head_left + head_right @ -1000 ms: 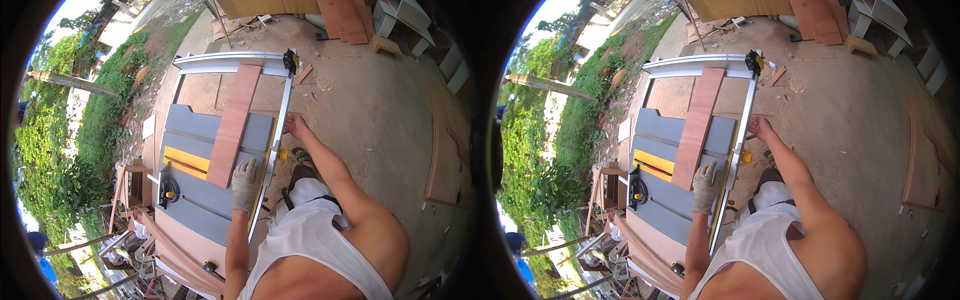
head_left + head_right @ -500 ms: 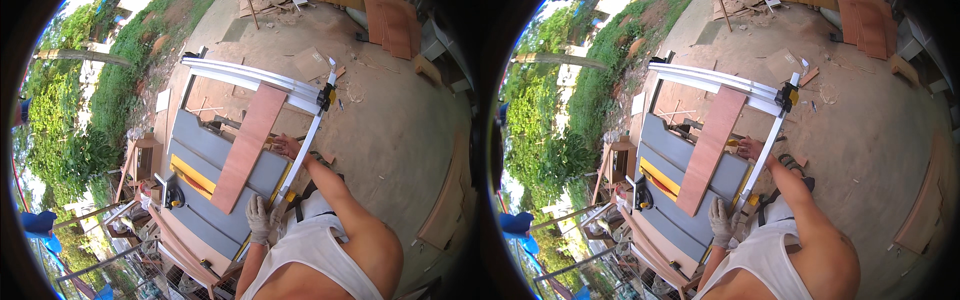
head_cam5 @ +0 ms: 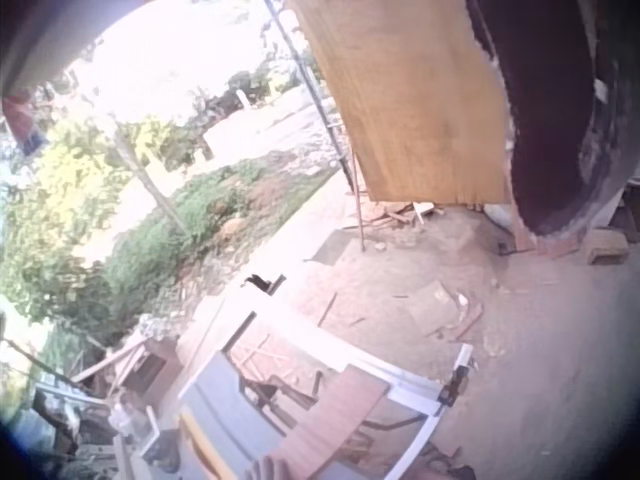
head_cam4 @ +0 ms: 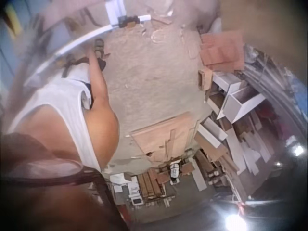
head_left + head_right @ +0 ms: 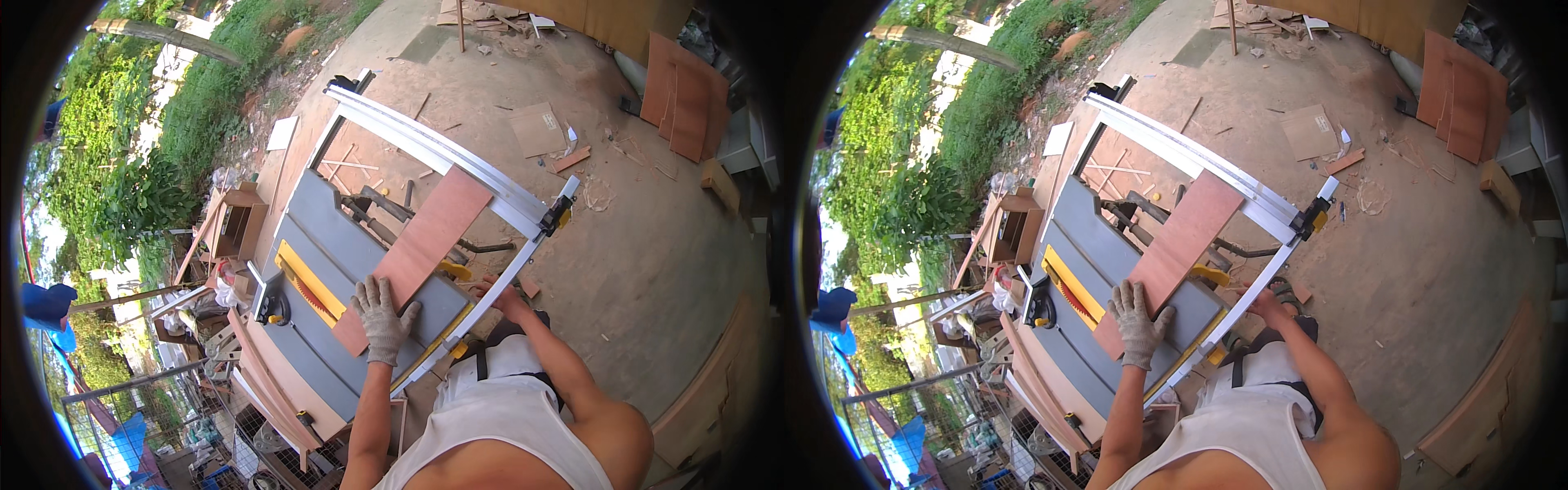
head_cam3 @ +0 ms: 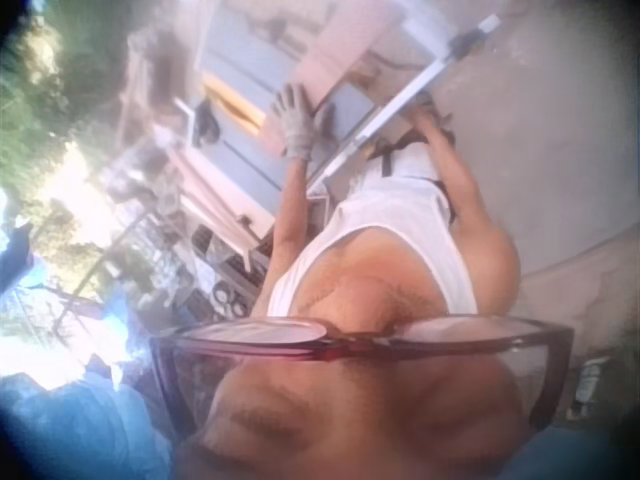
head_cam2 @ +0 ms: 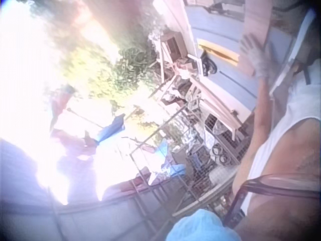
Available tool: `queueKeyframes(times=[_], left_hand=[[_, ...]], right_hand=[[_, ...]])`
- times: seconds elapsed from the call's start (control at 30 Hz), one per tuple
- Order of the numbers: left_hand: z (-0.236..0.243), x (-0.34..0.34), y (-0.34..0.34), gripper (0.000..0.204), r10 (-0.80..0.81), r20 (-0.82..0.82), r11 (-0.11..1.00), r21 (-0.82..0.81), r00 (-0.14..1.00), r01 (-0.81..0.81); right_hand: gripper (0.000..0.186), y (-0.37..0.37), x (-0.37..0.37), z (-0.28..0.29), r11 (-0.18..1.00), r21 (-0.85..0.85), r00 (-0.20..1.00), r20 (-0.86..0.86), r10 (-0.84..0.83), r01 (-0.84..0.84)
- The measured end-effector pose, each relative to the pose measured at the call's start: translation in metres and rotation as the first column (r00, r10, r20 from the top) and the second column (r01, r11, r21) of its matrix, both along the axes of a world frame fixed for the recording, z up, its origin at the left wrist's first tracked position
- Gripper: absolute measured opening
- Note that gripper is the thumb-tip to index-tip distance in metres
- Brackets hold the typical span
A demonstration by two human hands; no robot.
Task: The person measures and cuts a reddish-brown wooden plank on a table saw. They use a tape measure and a push stick to guide the wood through the blade, then stack the cut pieces on the table.
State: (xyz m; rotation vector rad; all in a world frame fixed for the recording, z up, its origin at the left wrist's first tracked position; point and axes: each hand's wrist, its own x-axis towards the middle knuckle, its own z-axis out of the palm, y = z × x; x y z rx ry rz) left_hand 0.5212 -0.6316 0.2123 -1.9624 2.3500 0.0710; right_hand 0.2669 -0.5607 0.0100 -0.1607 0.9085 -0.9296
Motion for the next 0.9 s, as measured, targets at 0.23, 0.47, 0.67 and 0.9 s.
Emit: queueKeyframes(times=[0.23, 0.47, 0.67, 0.9], left_hand=[[0.005, 0.000, -0.009, 0.083, -0.001, -0.005, 1.000, 0.025, 1.000, 0.001], [0.001, 0.005, -0.007, 0.080, -0.025, -0.106, 0.998, -0.067, 0.994, 0.018], [-0.023, 0.003, 0.002, 0.080, 0.018, -0.273, 0.988, -0.145, 0.962, -0.060], [-0.028, -0.006, 0.003, 0.077, 0.015, -0.341, 0.992, -0.110, 0.940, -0.056]], right_hand=[[0.059, 0.081, -0.078, 0.021, 0.941, 0.208, 0.940, -0.156, 0.302, -0.268], [0.058, 0.073, -0.005, 0.088, 0.800, -0.080, 0.682, -0.578, 0.449, -0.594], [0.073, 0.079, 0.072, 0.093, 0.804, -0.070, 0.445, -0.860, 0.252, -0.590], [0.071, 0.095, 0.125, 0.073, 0.896, -0.036, 0.015, -0.999, -0.032, -0.442]])
